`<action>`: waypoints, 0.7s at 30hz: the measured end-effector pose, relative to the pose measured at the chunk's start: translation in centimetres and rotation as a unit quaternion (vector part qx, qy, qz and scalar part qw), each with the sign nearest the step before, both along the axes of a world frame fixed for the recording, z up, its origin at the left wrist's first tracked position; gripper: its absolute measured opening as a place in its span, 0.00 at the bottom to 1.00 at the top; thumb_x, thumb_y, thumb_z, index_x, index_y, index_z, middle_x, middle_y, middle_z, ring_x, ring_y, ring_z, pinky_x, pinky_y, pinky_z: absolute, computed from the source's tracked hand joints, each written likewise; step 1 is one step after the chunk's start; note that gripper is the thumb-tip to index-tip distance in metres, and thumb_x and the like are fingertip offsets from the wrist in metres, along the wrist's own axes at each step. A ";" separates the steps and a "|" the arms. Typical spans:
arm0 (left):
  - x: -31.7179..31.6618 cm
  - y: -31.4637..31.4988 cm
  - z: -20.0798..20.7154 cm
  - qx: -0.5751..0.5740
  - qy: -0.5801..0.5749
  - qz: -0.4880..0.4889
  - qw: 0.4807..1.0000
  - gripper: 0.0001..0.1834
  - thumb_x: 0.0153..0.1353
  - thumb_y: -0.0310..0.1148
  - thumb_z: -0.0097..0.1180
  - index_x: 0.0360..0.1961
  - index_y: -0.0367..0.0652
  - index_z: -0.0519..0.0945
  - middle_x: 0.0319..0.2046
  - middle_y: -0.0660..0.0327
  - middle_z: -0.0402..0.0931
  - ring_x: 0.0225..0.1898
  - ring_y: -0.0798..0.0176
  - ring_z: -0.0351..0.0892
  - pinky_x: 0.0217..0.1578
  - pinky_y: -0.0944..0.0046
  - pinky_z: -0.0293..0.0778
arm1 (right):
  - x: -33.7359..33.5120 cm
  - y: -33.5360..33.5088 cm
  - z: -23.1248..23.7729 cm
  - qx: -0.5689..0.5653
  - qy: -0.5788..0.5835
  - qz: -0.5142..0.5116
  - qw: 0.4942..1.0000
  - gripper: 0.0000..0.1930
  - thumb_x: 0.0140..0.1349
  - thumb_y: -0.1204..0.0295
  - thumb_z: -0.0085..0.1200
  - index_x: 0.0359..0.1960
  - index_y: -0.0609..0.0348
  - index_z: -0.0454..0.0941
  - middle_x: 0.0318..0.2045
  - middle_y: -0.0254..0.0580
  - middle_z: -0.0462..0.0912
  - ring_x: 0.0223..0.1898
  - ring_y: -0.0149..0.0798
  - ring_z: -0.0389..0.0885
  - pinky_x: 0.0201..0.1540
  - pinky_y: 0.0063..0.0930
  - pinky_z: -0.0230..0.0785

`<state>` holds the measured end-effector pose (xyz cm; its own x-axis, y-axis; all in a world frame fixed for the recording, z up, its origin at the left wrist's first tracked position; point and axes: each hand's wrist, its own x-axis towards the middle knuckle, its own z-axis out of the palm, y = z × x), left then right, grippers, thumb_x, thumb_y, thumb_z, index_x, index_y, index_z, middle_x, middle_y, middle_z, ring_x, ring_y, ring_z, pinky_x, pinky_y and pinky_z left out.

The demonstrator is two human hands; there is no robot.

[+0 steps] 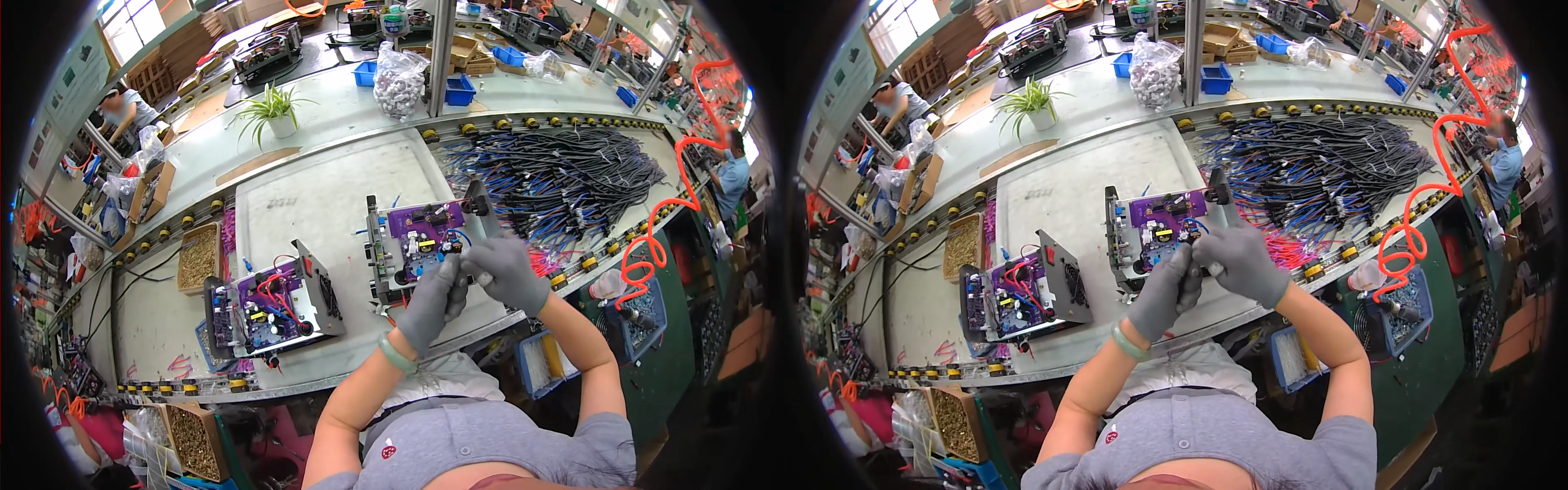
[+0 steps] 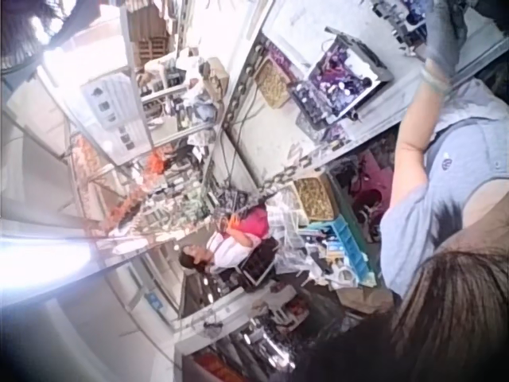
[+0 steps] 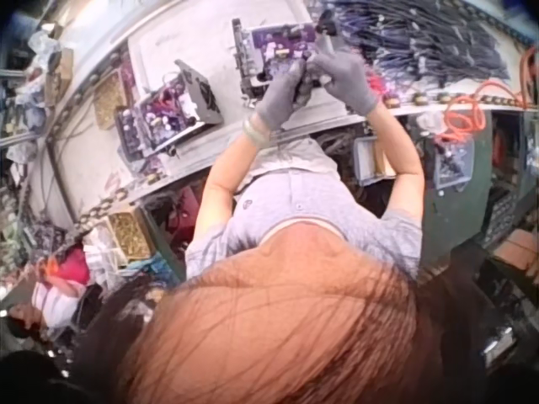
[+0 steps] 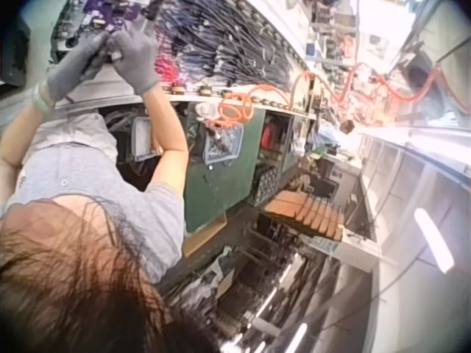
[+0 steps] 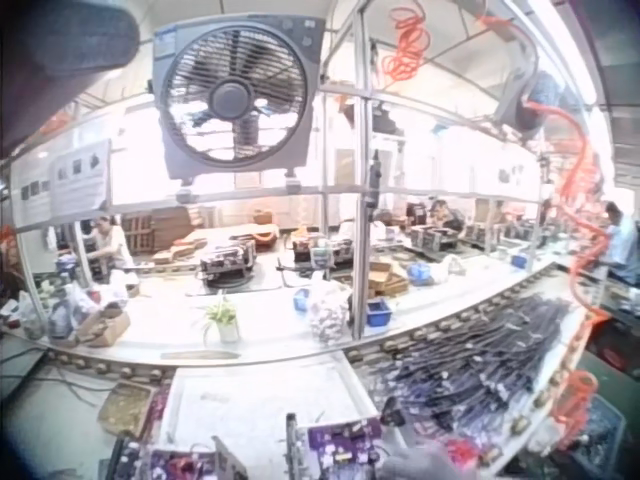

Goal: The person assembles electronic devices on a factory workbench. They use a pneumatic screwdriver to secure screws into the metal casing of a power supply unit, then use pliers to strip and cut wires. The person connects these wires to the internal circuit board and organizes the wiring within the unit.

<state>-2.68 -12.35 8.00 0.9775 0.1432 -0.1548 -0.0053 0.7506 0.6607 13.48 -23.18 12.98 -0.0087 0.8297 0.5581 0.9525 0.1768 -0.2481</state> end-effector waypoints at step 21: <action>-1.4 -3.7 -2.5 0.733 0.041 0.271 0.623 0.16 0.50 0.34 0.64 0.42 0.51 0.79 0.54 0.59 0.73 0.54 0.52 0.72 0.52 0.52 0.65 | 4.5 6.6 1.1 -0.264 -0.196 -0.055 0.943 0.05 0.43 0.72 0.62 0.24 0.47 0.80 0.24 0.34 0.81 0.32 0.43 0.82 0.43 0.40 0.70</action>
